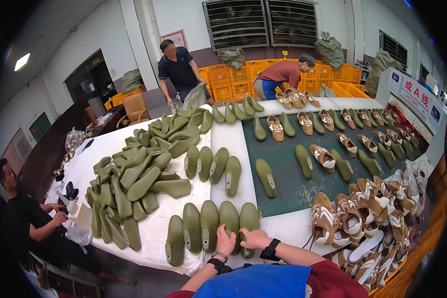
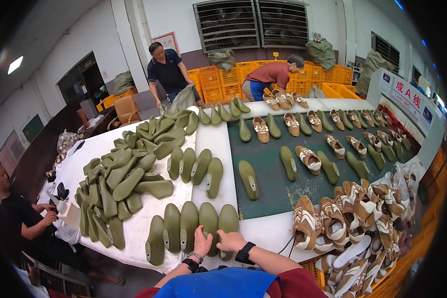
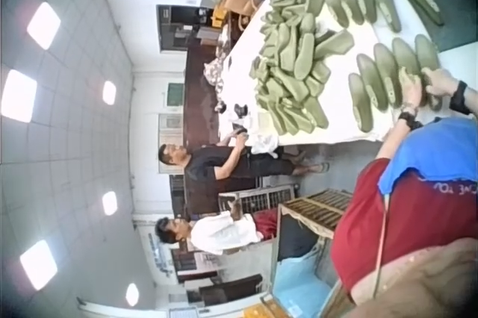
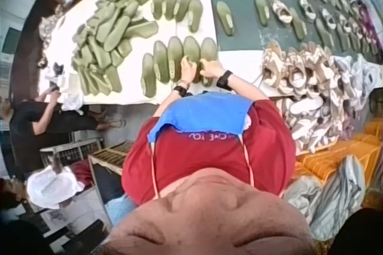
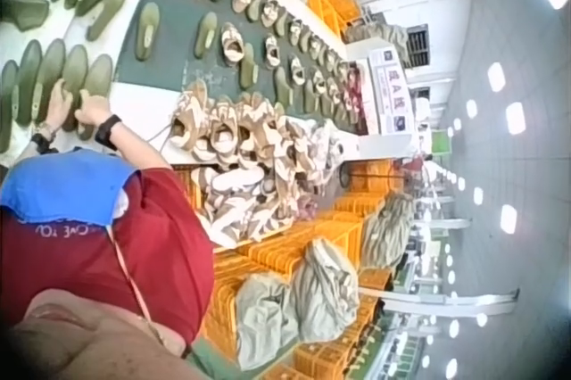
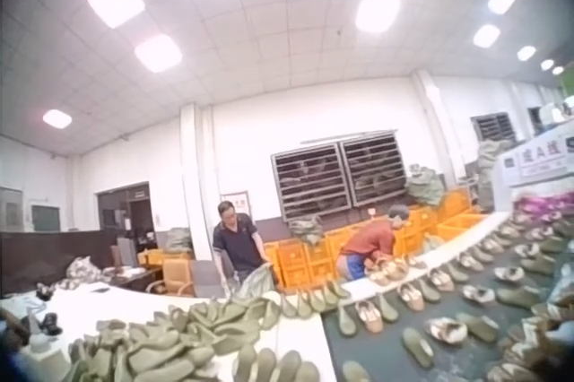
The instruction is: Manually assemble shoe components onto lasts and position them on a conveyor belt in a footwear factory.
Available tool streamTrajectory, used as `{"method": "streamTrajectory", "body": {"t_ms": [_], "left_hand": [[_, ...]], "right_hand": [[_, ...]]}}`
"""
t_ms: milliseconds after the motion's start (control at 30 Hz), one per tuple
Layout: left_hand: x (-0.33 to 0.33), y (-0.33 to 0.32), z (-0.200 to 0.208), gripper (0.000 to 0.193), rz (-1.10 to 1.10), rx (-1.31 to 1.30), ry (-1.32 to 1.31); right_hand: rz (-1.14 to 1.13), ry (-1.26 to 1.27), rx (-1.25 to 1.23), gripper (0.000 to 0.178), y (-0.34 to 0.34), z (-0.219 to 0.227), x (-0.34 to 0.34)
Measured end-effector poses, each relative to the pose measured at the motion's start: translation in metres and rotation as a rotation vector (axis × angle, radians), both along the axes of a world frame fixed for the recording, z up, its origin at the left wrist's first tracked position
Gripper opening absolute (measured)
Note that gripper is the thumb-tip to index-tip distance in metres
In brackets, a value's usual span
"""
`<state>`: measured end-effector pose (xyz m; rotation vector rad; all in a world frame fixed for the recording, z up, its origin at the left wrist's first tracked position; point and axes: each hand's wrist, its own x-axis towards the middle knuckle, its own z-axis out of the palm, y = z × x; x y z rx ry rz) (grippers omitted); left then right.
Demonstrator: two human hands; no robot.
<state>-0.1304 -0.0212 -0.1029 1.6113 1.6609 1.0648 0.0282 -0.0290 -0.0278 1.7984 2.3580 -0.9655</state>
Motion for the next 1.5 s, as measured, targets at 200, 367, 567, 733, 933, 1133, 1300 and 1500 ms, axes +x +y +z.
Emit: {"method": "streamTrajectory", "body": {"t_ms": [200,367,567,733,933,1133,1300,1500], "left_hand": [[0.023,0.007,0.033,0.035,-0.227,0.414,0.658],[0.02,0.007,0.023,0.025,-0.263,0.422,0.712],[0.021,0.009,0.023,0.019,-0.281,0.421,0.712],[0.022,0.008,0.021,0.018,-0.275,0.404,0.714],[0.022,0.01,0.022,0.022,-0.272,0.411,0.702],[0.023,0.011,0.023,0.021,-0.264,0.415,0.707],[0.021,0.009,0.024,0.021,-0.28,0.43,0.712],[0.02,0.008,0.027,0.025,-0.333,0.369,0.712]], "right_hand": [[-0.034,-0.053,0.135,0.049,-0.005,-0.022,0.001],[-0.046,0.009,0.211,0.056,-0.011,-0.02,0.004],[0.003,-0.033,0.136,0.058,-0.005,-0.011,0.002],[0.004,0.0,0.13,0.056,-0.004,-0.016,0.003],[-0.016,0.016,0.176,0.054,-0.003,-0.02,0.002],[-0.001,-0.003,0.148,0.056,0.0,-0.02,0.003],[-0.014,-0.039,0.071,0.064,-0.004,-0.009,0.015],[-0.16,-0.044,0.049,0.069,-0.017,-0.026,0.051]]}}
